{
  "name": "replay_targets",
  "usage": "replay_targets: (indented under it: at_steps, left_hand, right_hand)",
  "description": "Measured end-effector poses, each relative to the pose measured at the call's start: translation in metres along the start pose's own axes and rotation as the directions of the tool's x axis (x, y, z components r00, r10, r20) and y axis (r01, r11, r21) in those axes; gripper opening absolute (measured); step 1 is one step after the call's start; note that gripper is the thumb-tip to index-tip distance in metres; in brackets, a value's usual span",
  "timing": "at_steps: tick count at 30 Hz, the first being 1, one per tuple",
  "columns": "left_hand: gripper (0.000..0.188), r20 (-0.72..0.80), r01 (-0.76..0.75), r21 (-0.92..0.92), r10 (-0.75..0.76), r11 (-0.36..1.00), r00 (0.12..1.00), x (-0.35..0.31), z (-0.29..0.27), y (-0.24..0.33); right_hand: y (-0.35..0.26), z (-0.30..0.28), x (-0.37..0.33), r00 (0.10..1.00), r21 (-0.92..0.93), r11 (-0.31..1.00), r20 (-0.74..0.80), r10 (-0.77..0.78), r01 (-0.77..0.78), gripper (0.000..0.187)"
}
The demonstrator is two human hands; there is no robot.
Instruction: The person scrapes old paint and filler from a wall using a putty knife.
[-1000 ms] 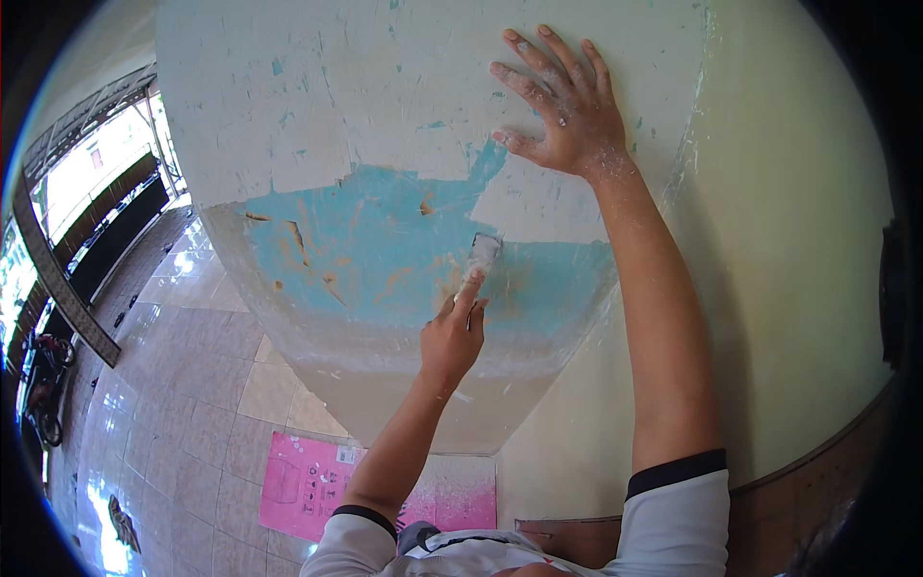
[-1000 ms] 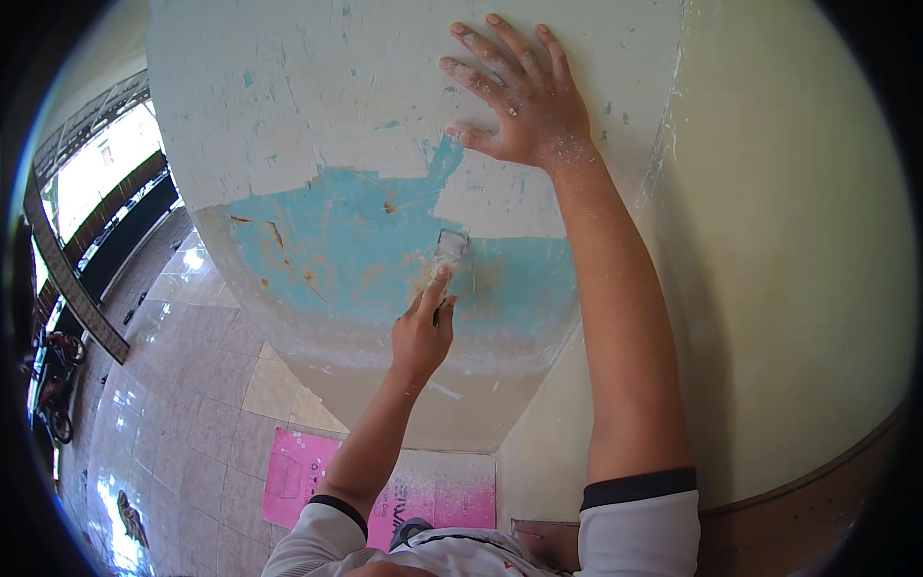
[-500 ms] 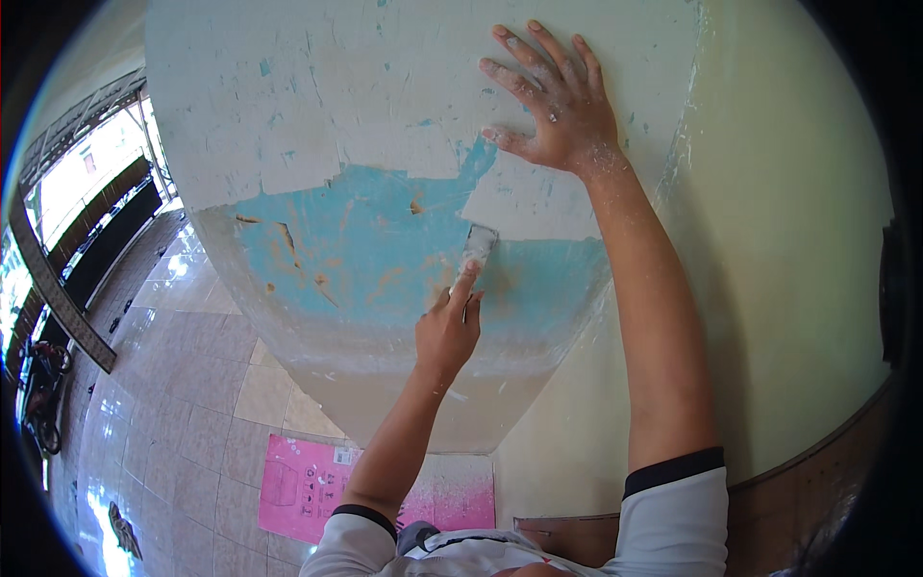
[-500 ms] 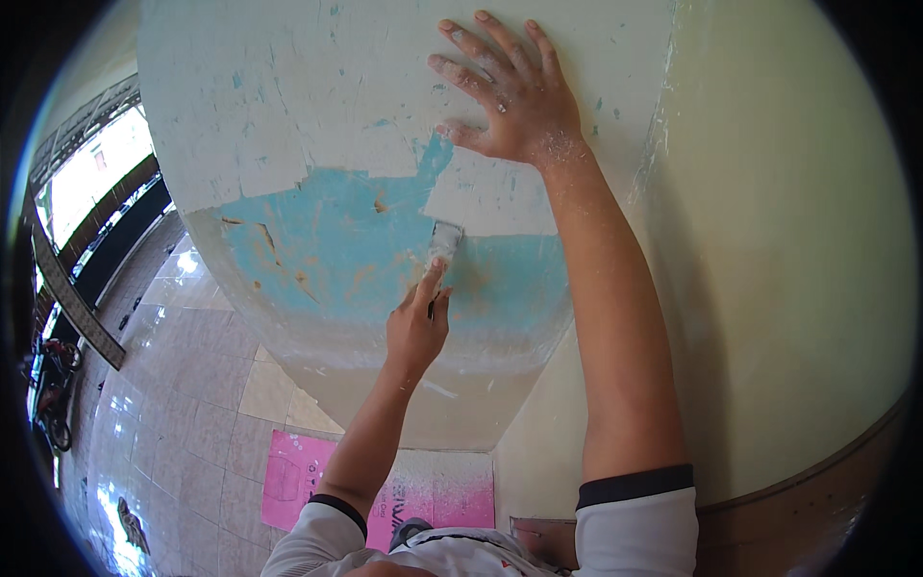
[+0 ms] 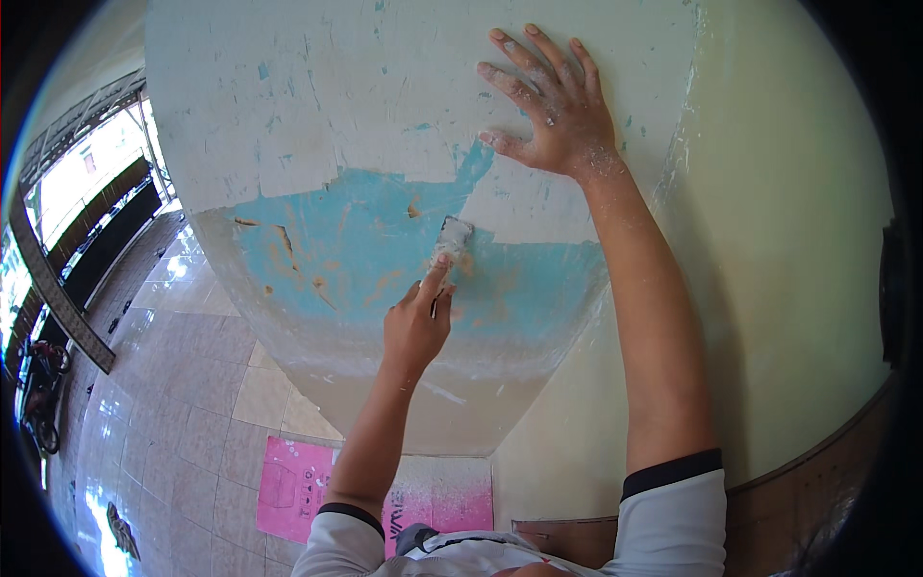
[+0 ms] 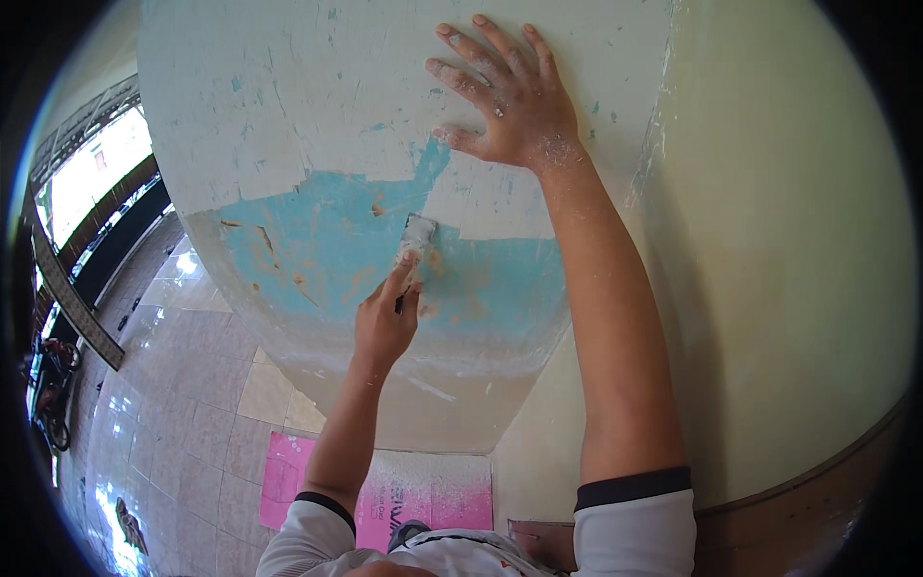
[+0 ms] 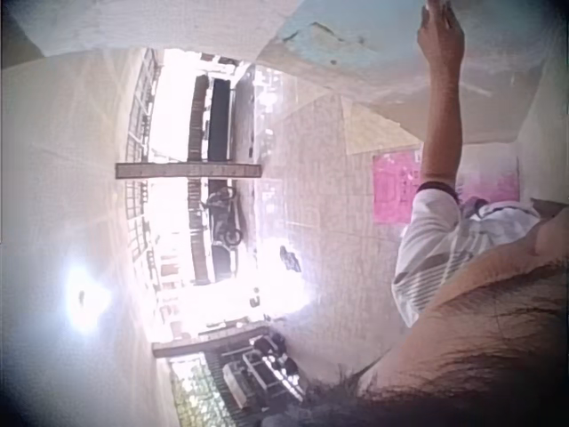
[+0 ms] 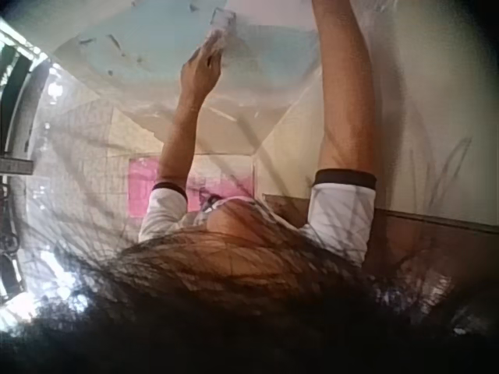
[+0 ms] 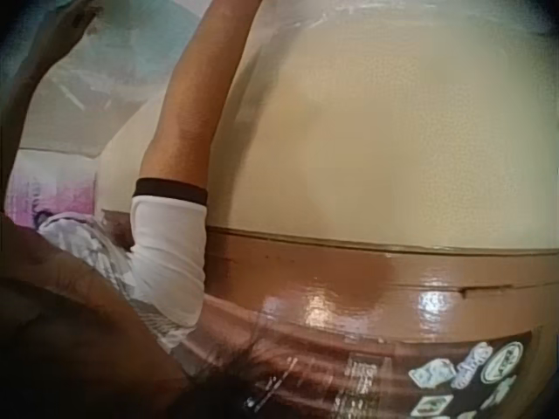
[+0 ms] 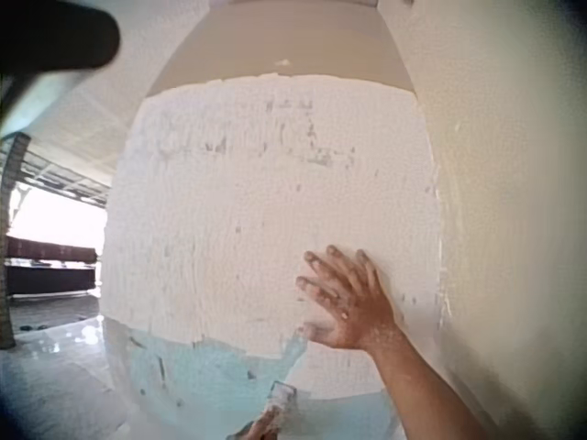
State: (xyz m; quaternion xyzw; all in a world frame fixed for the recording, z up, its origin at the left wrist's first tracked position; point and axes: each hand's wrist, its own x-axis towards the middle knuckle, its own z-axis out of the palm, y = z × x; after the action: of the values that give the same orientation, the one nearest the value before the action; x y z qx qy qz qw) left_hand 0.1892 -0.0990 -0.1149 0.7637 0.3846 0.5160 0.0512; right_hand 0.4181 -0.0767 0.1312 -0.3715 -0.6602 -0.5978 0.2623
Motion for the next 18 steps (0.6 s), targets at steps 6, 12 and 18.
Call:
replay_targets:
  at_steps: [6,12,18]
  left_hand:
    - [0.052,0.061,-0.025,0.020,0.023,0.999,0.998,-0.001,-0.017,-0.008]
    - [0.055,0.069,-0.142,0.078,0.136,0.987,0.988,0.013,-0.030,-0.014]
    - [0.055,0.077,-0.199,0.155,0.189,0.968,0.979,0.020,-0.038,-0.016]
  right_hand:
    - [-0.001,0.000,0.001,1.000,0.016,1.000,0.002,0.004,-0.005,0.071]
    - [0.001,0.000,-0.001,1.000,0.022,1.000,0.004,0.005,-0.005,0.071]
    - [-0.001,0.001,0.002,1.000,0.015,1.000,-0.004,0.000,0.000,0.071]
